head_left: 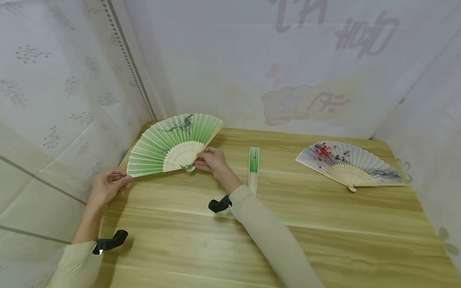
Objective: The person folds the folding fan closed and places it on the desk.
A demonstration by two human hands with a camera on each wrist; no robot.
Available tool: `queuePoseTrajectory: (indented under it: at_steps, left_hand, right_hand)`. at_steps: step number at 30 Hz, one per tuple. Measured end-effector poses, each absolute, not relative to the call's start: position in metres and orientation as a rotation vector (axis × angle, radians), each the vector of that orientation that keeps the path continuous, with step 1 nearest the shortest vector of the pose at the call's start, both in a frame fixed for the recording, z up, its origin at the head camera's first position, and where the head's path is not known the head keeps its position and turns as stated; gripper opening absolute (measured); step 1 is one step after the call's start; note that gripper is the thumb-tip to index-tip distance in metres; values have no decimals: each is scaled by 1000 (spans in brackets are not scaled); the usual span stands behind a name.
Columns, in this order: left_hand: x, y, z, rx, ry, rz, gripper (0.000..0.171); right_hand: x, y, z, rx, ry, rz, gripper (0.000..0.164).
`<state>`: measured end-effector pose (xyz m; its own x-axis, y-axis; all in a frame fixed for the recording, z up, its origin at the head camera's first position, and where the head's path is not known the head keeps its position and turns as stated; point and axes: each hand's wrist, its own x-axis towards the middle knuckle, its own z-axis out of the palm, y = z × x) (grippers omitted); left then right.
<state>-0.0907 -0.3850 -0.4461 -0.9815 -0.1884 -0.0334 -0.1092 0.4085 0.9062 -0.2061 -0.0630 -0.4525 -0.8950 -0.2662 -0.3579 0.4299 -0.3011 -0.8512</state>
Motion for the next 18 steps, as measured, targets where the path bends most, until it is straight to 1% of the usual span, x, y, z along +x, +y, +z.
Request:
queuePoseTrajectory:
  at_steps: [3,11,18]
  left_hand:
    - [-101,-379,-441,223,-2538,-1726,17]
    - [-123,-352,-426,150,-2480,-1777,21]
    - [-145,-319,-415,87,-2501,-1693,25]
  right_hand:
    - [-209,-49,-450,169,1500,-2247,5]
    - [-212,-4,-445,29,1472,-2276,5]
    - [-211,34,-438,49,1457,-2346,6]
